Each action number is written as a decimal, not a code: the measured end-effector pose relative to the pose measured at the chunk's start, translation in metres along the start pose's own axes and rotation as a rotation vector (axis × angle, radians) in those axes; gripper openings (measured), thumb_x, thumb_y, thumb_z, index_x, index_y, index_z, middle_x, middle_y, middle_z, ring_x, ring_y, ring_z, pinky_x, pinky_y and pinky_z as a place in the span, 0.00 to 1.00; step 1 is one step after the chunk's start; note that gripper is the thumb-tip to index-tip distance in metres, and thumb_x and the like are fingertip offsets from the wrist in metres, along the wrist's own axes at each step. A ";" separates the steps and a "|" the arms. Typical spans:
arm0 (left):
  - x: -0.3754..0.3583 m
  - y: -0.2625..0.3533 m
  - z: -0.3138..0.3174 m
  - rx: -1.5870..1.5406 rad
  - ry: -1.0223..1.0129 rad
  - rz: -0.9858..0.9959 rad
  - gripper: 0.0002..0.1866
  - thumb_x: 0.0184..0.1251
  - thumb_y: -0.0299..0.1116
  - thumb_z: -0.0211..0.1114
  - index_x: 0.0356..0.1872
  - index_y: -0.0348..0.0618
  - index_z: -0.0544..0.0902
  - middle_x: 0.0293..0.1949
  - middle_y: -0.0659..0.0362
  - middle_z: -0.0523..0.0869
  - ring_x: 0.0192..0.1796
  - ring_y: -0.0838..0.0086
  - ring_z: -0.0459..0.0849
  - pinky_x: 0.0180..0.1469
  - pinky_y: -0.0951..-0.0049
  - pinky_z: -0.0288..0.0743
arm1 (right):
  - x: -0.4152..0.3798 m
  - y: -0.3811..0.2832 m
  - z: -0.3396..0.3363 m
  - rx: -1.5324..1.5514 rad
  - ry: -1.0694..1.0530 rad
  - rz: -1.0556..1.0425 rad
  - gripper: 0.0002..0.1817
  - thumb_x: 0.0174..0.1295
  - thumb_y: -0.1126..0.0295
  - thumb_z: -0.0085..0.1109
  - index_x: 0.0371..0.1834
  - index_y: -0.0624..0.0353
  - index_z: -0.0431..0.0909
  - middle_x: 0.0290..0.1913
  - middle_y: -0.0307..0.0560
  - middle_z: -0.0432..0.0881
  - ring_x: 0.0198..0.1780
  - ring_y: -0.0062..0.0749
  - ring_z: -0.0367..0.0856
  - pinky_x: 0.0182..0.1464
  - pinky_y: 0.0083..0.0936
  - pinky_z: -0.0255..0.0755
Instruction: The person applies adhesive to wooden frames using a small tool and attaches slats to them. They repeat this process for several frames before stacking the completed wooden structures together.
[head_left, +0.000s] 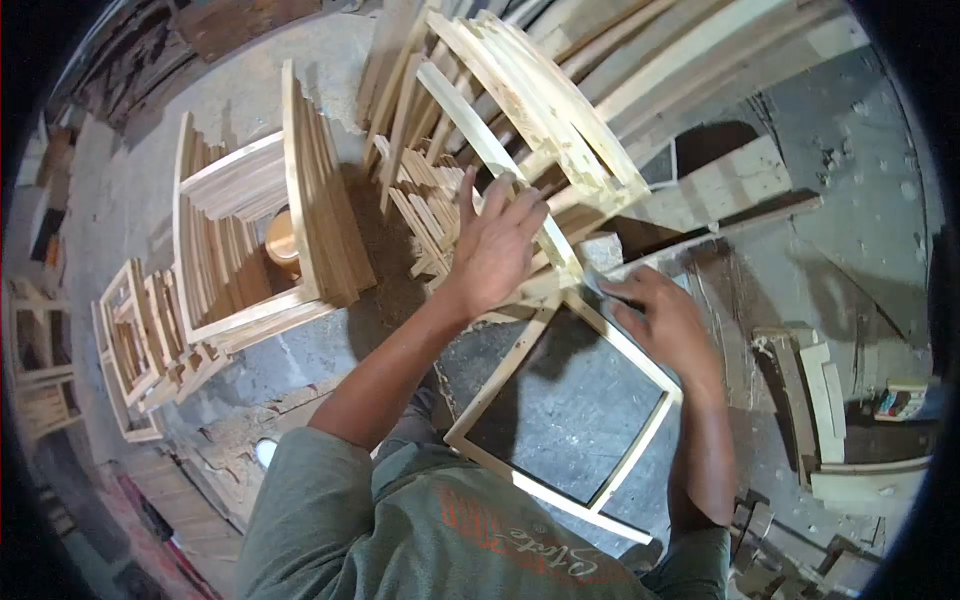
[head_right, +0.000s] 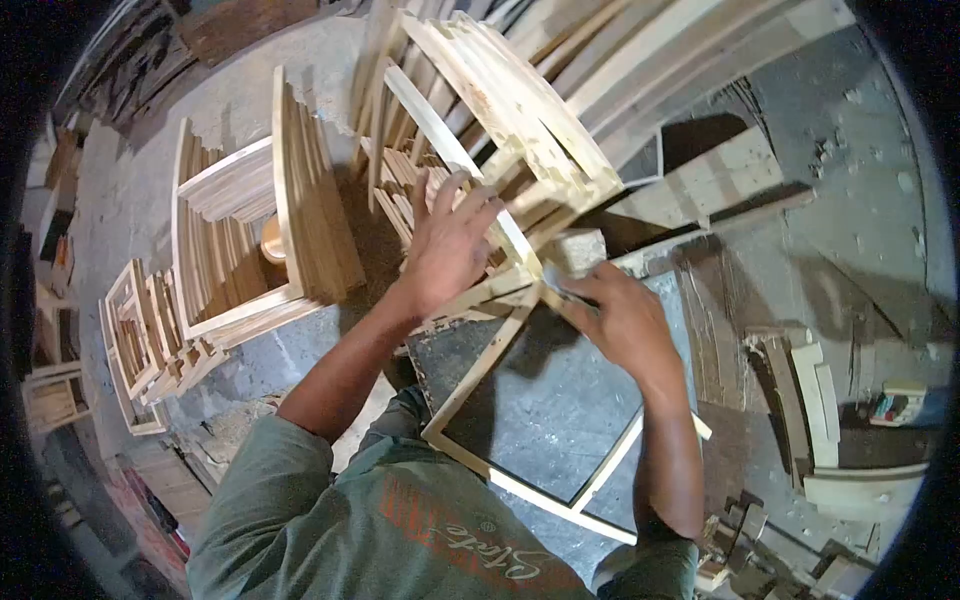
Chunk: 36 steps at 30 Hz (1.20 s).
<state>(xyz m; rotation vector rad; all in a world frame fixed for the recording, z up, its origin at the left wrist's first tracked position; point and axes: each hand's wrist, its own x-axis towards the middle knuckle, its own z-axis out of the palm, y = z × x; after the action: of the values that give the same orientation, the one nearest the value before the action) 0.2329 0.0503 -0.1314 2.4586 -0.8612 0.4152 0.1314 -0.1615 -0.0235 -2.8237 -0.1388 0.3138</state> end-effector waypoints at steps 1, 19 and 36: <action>-0.005 -0.005 0.004 -0.015 -0.045 -0.017 0.24 0.57 0.28 0.63 0.58 0.45 0.81 0.63 0.58 0.77 0.73 0.57 0.64 0.78 0.34 0.34 | -0.006 0.003 -0.005 0.006 -0.020 -0.021 0.18 0.59 0.68 0.67 0.53 0.53 0.85 0.44 0.54 0.81 0.48 0.52 0.81 0.51 0.41 0.75; -0.058 -0.033 -0.038 -0.150 0.095 0.019 0.17 0.58 0.29 0.64 0.50 0.45 0.84 0.56 0.58 0.82 0.69 0.59 0.71 0.76 0.35 0.41 | 0.308 -0.096 0.038 0.531 0.207 -0.646 0.18 0.66 0.80 0.59 0.59 0.62 0.79 0.54 0.48 0.83 0.56 0.34 0.79 0.63 0.27 0.68; -0.060 -0.040 -0.022 -0.223 0.084 0.068 0.16 0.65 0.30 0.59 0.53 0.44 0.79 0.54 0.56 0.73 0.73 0.59 0.61 0.78 0.32 0.41 | 0.366 -0.103 0.019 0.491 0.060 -0.540 0.21 0.63 0.83 0.59 0.60 0.56 0.80 0.51 0.46 0.82 0.53 0.32 0.79 0.58 0.28 0.72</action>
<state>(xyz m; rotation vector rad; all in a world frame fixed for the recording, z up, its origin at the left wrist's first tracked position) 0.2108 0.1187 -0.1530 2.1983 -0.9068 0.4199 0.4757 -0.0113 -0.0835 -2.2009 -0.6914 0.1151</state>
